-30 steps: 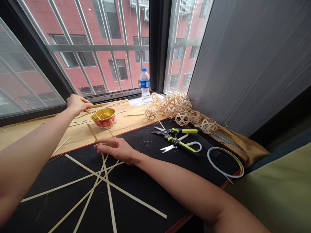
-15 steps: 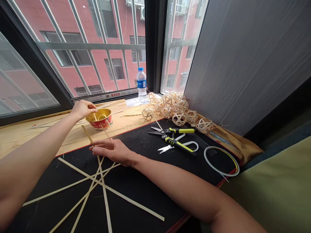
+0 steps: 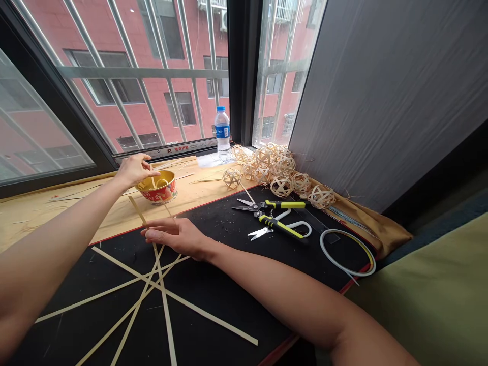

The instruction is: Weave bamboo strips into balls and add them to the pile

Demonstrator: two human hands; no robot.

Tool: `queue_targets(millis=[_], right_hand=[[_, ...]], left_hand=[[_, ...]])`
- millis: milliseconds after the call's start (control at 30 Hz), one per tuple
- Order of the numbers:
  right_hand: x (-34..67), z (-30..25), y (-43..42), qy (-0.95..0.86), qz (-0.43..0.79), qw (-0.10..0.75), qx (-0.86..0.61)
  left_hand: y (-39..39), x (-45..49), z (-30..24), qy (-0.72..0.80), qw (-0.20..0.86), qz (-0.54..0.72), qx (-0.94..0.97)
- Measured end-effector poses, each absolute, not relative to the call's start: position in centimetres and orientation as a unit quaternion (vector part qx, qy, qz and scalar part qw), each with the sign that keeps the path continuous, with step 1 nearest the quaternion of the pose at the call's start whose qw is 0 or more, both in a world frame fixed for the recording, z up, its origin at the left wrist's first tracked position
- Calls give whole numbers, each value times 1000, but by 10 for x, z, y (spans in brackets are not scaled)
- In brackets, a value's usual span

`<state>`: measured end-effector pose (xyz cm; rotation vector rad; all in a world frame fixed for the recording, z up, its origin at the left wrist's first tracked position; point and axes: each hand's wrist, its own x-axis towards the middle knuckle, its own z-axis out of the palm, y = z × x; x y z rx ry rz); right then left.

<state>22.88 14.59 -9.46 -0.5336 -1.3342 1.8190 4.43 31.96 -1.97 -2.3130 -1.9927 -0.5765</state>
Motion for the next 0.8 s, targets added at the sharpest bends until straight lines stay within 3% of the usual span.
queue_targets(millis=[633, 800], right_hand=[[230, -93, 146, -534, 715, 399, -212], [230, -94, 146, -532, 717, 401, -203]], left_hand=[[328, 51, -37, -612, -61, -128, -778], [336, 50, -41, -628, -112, -195, -745]])
